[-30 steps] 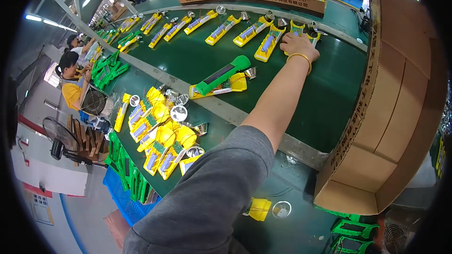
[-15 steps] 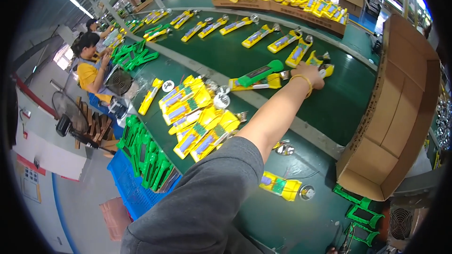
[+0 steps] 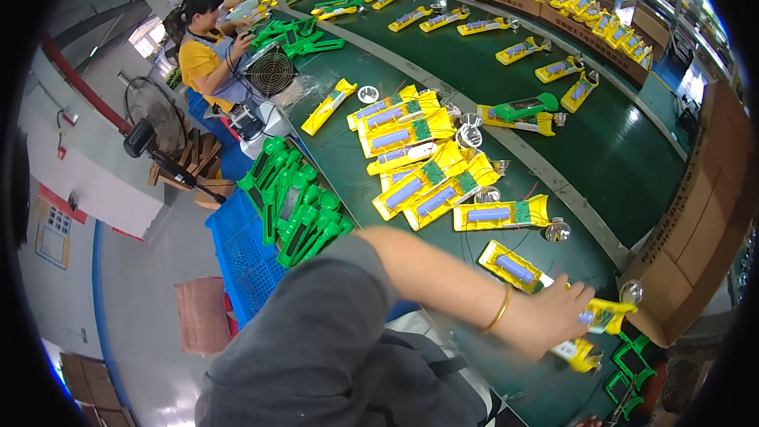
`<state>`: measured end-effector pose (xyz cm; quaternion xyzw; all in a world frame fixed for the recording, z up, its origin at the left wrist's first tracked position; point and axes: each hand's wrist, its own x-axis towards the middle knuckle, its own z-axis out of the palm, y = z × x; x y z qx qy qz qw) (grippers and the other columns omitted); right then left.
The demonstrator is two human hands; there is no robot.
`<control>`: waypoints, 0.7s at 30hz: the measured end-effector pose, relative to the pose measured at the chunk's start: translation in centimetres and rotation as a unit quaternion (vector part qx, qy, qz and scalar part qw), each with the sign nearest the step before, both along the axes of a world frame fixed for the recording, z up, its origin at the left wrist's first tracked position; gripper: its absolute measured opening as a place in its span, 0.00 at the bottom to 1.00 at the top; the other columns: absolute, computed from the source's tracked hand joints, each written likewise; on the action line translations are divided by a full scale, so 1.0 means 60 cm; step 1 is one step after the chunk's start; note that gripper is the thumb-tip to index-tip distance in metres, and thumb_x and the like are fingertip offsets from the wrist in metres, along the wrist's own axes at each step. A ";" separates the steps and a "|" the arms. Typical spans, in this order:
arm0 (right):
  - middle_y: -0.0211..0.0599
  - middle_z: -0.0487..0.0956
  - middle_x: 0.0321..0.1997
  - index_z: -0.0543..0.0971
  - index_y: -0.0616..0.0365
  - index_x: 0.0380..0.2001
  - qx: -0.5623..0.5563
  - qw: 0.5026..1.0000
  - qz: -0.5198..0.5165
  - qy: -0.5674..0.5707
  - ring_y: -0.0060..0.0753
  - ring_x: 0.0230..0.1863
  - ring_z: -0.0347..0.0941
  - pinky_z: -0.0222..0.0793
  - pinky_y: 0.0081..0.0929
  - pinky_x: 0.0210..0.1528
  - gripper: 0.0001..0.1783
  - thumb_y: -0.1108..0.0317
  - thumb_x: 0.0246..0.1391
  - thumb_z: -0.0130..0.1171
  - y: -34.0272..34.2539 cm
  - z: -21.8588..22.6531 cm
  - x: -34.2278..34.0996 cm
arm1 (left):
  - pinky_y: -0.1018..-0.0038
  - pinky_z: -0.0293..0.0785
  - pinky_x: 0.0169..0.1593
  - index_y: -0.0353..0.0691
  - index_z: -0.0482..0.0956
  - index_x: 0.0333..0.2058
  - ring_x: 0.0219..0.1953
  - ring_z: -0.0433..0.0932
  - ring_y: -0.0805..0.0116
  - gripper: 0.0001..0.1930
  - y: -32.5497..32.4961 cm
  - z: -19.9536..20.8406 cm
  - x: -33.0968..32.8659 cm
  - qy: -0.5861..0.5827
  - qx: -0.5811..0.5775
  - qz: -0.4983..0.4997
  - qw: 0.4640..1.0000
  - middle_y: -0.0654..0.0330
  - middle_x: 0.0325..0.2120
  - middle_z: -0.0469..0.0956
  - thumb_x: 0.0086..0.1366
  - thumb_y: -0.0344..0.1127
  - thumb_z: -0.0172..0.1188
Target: Soldering electronic components and wires onto circuit boards for flashlight assembly on a production line.
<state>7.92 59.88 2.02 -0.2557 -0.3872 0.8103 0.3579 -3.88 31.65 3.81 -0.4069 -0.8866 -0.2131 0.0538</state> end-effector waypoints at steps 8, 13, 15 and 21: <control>0.39 0.74 0.24 0.76 0.61 0.29 0.032 0.996 -0.077 0.032 0.36 0.26 0.68 0.67 0.36 0.33 0.12 0.63 0.47 0.60 0.017 0.024 0.042 | 0.58 0.58 0.46 0.41 0.79 0.40 0.49 0.62 0.46 0.29 0.022 -0.047 0.074 -0.118 0.004 -0.139 0.983 0.38 0.43 0.65 0.35 0.45 0.69; 0.39 0.72 0.24 0.75 0.60 0.32 -0.025 0.996 -0.060 0.060 0.38 0.27 0.67 0.65 0.36 0.34 0.09 0.65 0.52 0.54 0.006 0.030 0.045 | 0.50 0.57 0.52 0.43 0.79 0.43 0.53 0.60 0.44 0.30 0.083 -0.077 0.024 -0.036 -0.065 -0.223 0.972 0.40 0.48 0.65 0.37 0.47 0.69; 0.38 0.72 0.23 0.75 0.60 0.31 -0.016 0.997 -0.059 0.056 0.38 0.27 0.67 0.64 0.36 0.33 0.09 0.65 0.53 0.54 0.008 0.029 0.051 | 0.47 0.54 0.55 0.41 0.78 0.44 0.56 0.58 0.42 0.31 0.080 -0.087 0.018 0.063 -0.013 -0.183 0.981 0.39 0.51 0.63 0.38 0.47 0.68; 0.40 0.77 0.31 0.77 0.60 0.35 0.039 0.998 -0.018 0.054 0.37 0.35 0.72 0.68 0.35 0.44 0.13 0.60 0.55 0.54 0.081 -0.040 0.091 | 0.43 0.47 0.61 0.35 0.73 0.47 0.62 0.56 0.45 0.41 0.068 -0.061 0.054 0.127 -0.012 -0.111 0.986 0.41 0.57 0.61 0.43 0.65 0.61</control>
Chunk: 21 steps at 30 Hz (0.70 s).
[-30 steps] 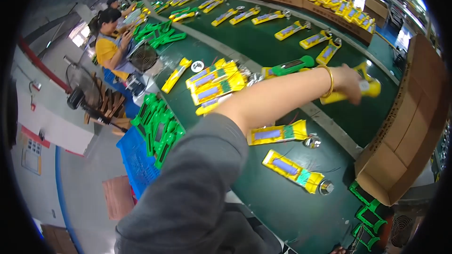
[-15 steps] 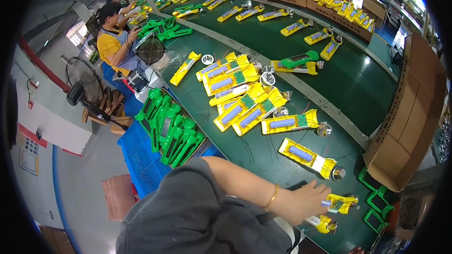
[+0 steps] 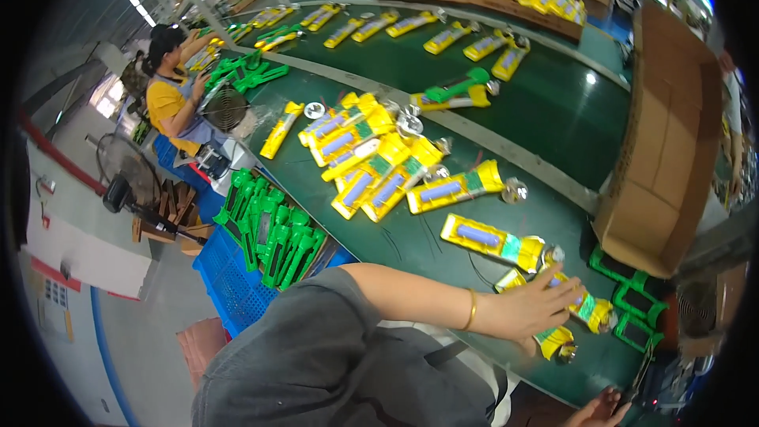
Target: Soldering electronic components and wires onto circuit boards for flashlight assembly on a production line.
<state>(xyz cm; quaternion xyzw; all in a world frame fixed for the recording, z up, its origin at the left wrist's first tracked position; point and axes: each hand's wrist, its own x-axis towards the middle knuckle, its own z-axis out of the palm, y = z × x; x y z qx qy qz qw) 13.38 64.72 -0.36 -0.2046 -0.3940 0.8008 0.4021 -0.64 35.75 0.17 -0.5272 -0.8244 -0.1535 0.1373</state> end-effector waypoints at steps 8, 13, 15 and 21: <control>0.41 0.73 0.30 0.71 0.67 0.30 -0.070 0.987 0.130 0.064 0.34 0.36 0.68 0.65 0.31 0.47 0.15 0.62 0.59 0.53 -0.013 -0.010 -0.030 | 0.46 0.50 0.61 0.36 0.64 0.55 0.60 0.58 0.47 0.45 0.060 -0.033 -0.027 -0.019 0.053 0.073 0.996 0.44 0.56 0.62 0.46 0.65 0.60; 0.41 0.73 0.27 0.72 0.66 0.31 -0.042 0.992 0.093 0.073 0.32 0.34 0.67 0.65 0.33 0.47 0.13 0.63 0.59 0.52 -0.030 0.016 -0.018 | 0.47 0.54 0.59 0.36 0.65 0.54 0.59 0.60 0.47 0.45 0.013 0.034 0.009 -0.126 0.148 0.010 0.981 0.44 0.54 0.63 0.41 0.58 0.67; 0.40 0.74 0.26 0.73 0.65 0.32 -0.040 0.993 0.084 0.073 0.31 0.34 0.68 0.66 0.33 0.47 0.13 0.63 0.59 0.52 -0.038 0.018 -0.017 | 0.48 0.58 0.57 0.36 0.65 0.54 0.55 0.64 0.46 0.44 -0.055 0.050 0.024 -0.081 0.160 0.068 0.981 0.44 0.53 0.65 0.40 0.52 0.70; 0.31 0.76 0.43 0.73 0.53 0.45 -0.014 0.988 0.139 0.072 0.24 0.35 0.68 0.66 0.28 0.38 0.13 0.62 0.59 0.51 -0.104 0.024 -0.045 | 0.59 0.61 0.57 0.34 0.62 0.56 0.54 0.65 0.45 0.38 -0.167 -0.003 -0.069 -0.092 0.078 0.255 0.959 0.43 0.53 0.64 0.47 0.36 0.68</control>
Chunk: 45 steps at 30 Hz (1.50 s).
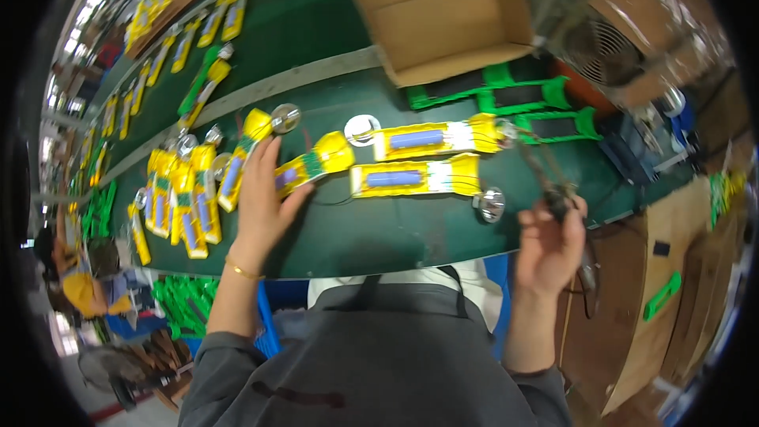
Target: Soldering electronic components and wires onto circuit boards for flashlight assembly on a production line.
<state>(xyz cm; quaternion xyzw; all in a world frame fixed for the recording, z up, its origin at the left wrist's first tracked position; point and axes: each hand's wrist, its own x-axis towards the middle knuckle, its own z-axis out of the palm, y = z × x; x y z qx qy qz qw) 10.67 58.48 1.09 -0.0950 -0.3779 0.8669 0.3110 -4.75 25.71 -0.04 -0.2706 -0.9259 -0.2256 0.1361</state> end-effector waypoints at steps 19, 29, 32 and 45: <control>0.39 0.74 0.39 0.68 0.60 0.39 -0.118 0.978 0.159 -0.070 0.32 0.43 0.72 0.69 0.34 0.49 0.08 0.73 0.56 0.52 -0.120 -0.023 -0.048 | 0.59 0.67 0.45 0.33 0.68 0.49 0.41 0.70 0.46 0.27 -0.058 -0.009 0.030 0.102 -0.130 0.165 0.972 0.47 0.40 0.70 0.50 0.32 0.66; 0.38 0.72 0.37 0.67 0.59 0.37 -0.097 0.992 0.079 -0.034 0.30 0.40 0.71 0.70 0.36 0.47 0.07 0.71 0.56 0.49 -0.082 0.017 -0.025 | 0.60 0.64 0.50 0.37 0.70 0.49 0.48 0.68 0.48 0.30 0.177 0.008 0.064 0.006 -0.053 -0.130 0.990 0.47 0.46 0.68 0.46 0.35 0.68; 0.37 0.73 0.34 0.67 0.58 0.37 -0.068 0.995 0.057 -0.036 0.29 0.36 0.71 0.70 0.36 0.45 0.08 0.69 0.55 0.50 -0.064 0.016 0.000 | 0.61 0.64 0.47 0.35 0.69 0.51 0.46 0.68 0.50 0.32 0.149 -0.005 0.069 0.005 -0.069 -0.153 0.986 0.49 0.44 0.70 0.46 0.34 0.69; 0.34 0.72 0.30 0.67 0.55 0.34 -0.071 0.991 0.071 -0.093 0.27 0.34 0.69 0.67 0.36 0.41 0.06 0.66 0.57 0.49 -0.071 0.006 -0.013 | 0.60 0.64 0.49 0.32 0.64 0.55 0.45 0.67 0.45 0.32 -0.074 -0.021 0.111 0.011 -0.107 0.143 0.984 0.44 0.44 0.67 0.51 0.35 0.64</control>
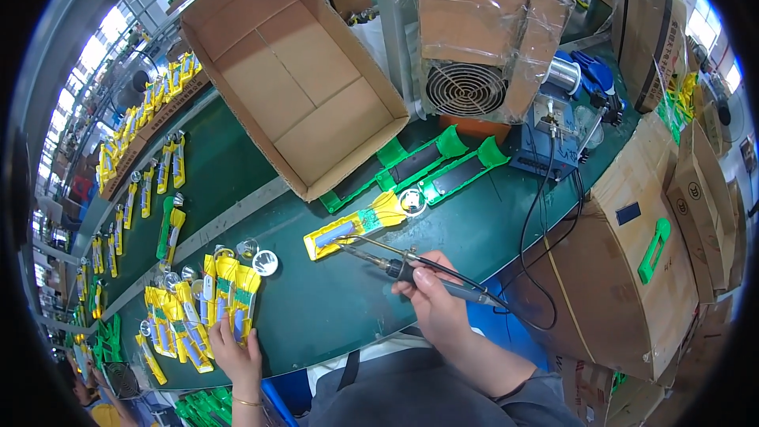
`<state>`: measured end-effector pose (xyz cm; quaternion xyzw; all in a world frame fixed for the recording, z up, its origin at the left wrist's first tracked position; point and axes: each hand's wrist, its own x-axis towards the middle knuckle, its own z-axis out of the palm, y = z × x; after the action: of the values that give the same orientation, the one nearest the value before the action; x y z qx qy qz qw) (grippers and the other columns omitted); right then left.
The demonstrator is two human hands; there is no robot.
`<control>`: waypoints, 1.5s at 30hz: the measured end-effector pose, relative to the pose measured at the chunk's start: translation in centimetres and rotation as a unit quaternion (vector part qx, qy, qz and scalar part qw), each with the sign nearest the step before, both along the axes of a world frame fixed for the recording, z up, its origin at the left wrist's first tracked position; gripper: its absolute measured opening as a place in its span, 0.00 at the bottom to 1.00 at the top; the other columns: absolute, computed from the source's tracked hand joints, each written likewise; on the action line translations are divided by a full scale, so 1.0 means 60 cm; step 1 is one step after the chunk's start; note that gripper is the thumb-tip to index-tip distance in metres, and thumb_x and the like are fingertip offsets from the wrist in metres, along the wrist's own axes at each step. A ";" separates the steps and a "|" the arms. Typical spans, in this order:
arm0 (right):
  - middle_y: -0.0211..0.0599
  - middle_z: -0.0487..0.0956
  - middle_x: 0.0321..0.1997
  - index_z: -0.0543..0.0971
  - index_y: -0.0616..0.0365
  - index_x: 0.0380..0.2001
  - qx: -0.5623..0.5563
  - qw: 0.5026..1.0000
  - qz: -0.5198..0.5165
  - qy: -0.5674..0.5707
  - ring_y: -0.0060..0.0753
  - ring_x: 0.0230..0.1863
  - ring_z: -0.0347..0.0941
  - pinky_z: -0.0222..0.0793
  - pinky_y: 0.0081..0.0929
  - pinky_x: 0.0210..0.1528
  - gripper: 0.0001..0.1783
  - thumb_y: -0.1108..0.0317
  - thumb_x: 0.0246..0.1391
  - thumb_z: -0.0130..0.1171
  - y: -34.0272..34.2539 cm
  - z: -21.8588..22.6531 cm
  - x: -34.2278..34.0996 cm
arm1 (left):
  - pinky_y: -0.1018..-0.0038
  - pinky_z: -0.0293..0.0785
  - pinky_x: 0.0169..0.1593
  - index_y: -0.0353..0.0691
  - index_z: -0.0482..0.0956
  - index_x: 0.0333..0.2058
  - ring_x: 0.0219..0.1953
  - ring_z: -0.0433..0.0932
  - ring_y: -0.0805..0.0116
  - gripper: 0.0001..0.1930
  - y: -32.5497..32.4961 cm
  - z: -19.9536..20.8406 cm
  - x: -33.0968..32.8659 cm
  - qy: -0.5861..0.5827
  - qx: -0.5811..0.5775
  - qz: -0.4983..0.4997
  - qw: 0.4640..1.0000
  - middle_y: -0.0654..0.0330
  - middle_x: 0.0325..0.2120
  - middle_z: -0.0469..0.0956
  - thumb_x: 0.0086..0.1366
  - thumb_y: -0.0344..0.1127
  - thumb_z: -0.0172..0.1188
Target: Soldering electronic components and wires onto circuit boards for flashlight assembly on a production line.
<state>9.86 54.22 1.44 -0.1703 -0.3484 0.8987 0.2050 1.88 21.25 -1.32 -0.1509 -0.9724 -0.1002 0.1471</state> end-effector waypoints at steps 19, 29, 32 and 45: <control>0.32 0.72 0.30 0.67 0.51 0.35 0.022 0.996 -0.090 0.018 0.24 0.33 0.69 0.67 0.33 0.39 0.07 0.64 0.55 0.52 0.028 -0.003 0.029 | 0.61 0.67 0.46 0.35 0.70 0.45 0.42 0.70 0.50 0.24 0.242 0.028 -0.089 -0.096 0.129 -0.296 0.942 0.49 0.40 0.72 0.48 0.29 0.66; 0.35 0.73 0.35 0.68 0.55 0.37 -0.013 0.994 0.104 0.015 0.28 0.35 0.71 0.70 0.37 0.44 0.08 0.66 0.56 0.52 -0.060 0.005 -0.020 | 0.61 0.65 0.48 0.38 0.72 0.45 0.43 0.71 0.53 0.23 0.167 0.030 -0.032 -0.114 0.114 -0.267 0.950 0.53 0.40 0.73 0.48 0.33 0.66; 0.30 0.74 0.37 0.69 0.53 0.42 0.007 0.998 0.054 0.027 0.27 0.39 0.71 0.66 0.39 0.53 0.09 0.68 0.58 0.51 -0.087 -0.035 -0.026 | 0.62 0.65 0.49 0.37 0.72 0.45 0.44 0.71 0.53 0.24 0.150 0.028 -0.019 -0.139 0.112 -0.308 0.934 0.53 0.41 0.73 0.48 0.36 0.66; 0.36 0.76 0.35 0.72 0.57 0.39 0.016 0.994 0.099 0.053 0.25 0.37 0.70 0.60 0.34 0.61 0.09 0.63 0.62 0.47 -0.031 -0.070 -0.050 | 0.57 0.62 0.57 0.35 0.69 0.50 0.51 0.68 0.50 0.26 0.118 0.010 0.065 -0.072 0.193 -0.267 0.941 0.46 0.48 0.68 0.50 0.32 0.62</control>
<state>6.88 52.35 -2.73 -0.0840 -0.3668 0.9165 0.1361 5.79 28.34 -0.74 -0.3664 -0.8665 -0.3318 0.0703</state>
